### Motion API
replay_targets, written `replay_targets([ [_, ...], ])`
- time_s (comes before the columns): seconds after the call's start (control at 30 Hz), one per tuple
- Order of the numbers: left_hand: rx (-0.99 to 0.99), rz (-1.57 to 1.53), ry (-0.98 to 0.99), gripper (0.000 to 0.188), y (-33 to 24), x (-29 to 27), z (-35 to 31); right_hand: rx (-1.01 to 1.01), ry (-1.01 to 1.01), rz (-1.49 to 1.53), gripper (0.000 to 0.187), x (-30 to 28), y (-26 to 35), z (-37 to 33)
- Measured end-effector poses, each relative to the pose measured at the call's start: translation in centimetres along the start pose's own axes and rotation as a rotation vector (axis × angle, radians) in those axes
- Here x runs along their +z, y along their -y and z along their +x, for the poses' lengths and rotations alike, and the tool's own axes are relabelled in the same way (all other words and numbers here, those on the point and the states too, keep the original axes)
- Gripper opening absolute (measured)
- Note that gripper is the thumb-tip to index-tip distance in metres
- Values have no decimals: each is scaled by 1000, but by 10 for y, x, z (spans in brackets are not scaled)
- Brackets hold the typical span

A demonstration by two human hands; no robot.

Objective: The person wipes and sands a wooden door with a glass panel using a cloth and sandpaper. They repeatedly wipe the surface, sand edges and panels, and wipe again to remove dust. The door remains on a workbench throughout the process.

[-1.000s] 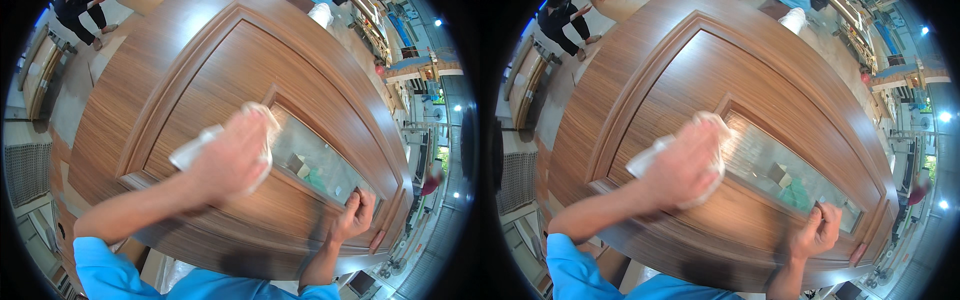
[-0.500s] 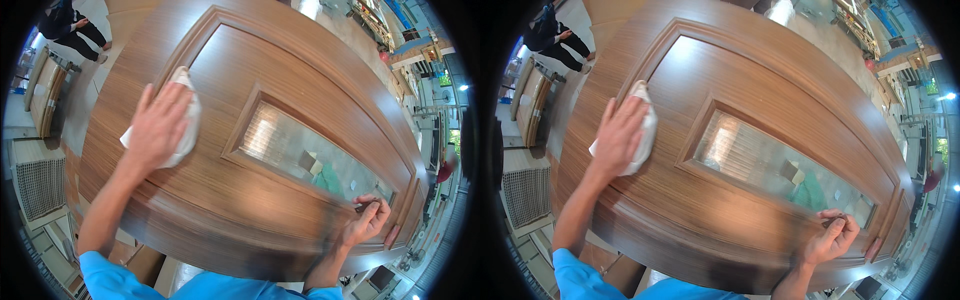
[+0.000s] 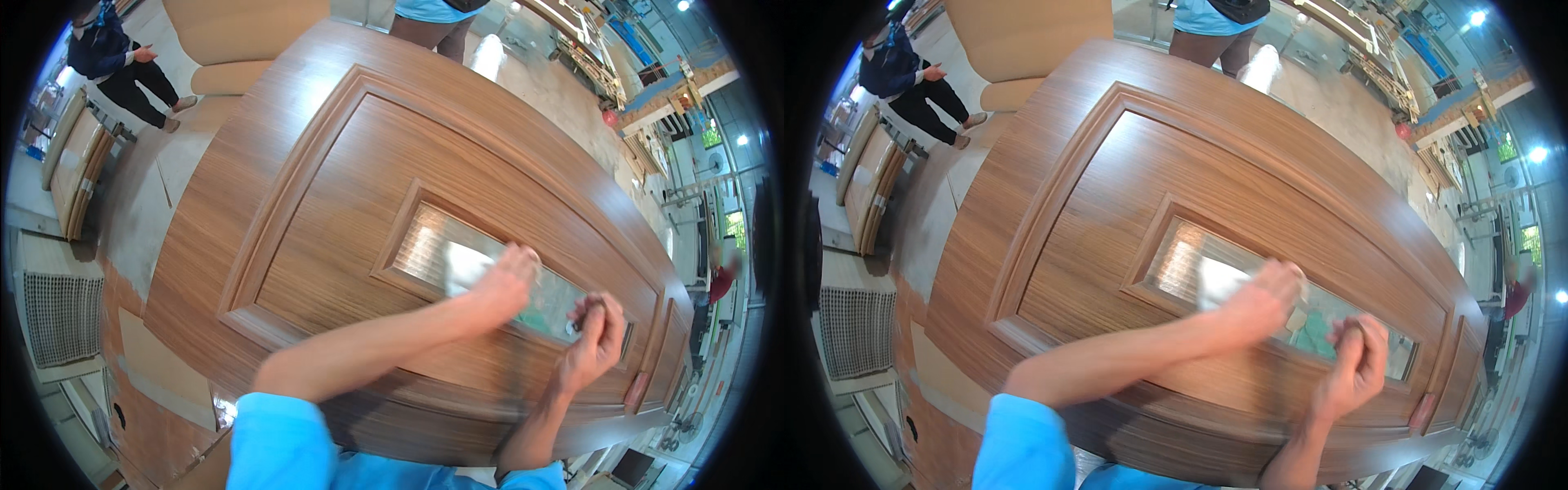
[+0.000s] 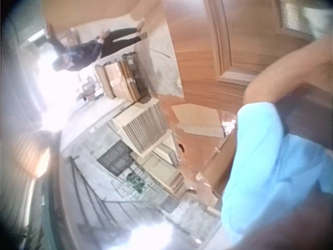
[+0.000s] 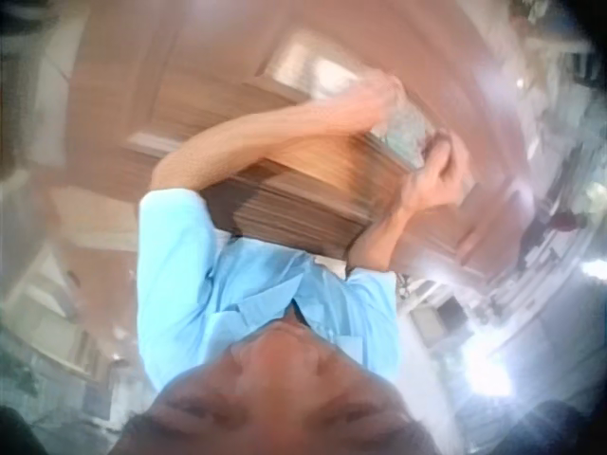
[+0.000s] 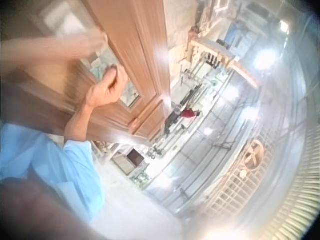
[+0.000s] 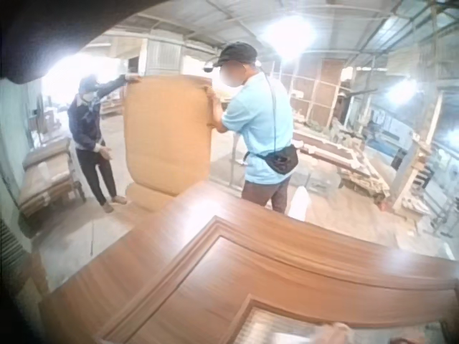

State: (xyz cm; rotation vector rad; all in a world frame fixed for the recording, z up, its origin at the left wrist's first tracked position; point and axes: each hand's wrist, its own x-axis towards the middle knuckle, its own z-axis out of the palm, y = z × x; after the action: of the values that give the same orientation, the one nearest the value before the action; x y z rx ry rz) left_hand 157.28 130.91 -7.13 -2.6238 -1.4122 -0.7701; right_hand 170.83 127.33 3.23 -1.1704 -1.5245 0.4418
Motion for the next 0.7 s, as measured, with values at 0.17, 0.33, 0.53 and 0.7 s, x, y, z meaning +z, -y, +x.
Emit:
replay_targets([
  [0.17, -556, 94, 10, 35, 102, -134, -142, -32, 446, -236, 9, 57, -10, 23],
  [0.33, -828, 141, 100, 36, 51, -192, -250, -321, 559, -377, 8, 169, -27, 30],
  [0.53, -875, 106, 26, 37, 23, -174, -263, -404, 605, -479, 7, 215, -23, 16],
  [0.7, -760, -25, 126, 37, 27, -181, -266, -448, 728, -105, 6, 226, -4, 11],
])
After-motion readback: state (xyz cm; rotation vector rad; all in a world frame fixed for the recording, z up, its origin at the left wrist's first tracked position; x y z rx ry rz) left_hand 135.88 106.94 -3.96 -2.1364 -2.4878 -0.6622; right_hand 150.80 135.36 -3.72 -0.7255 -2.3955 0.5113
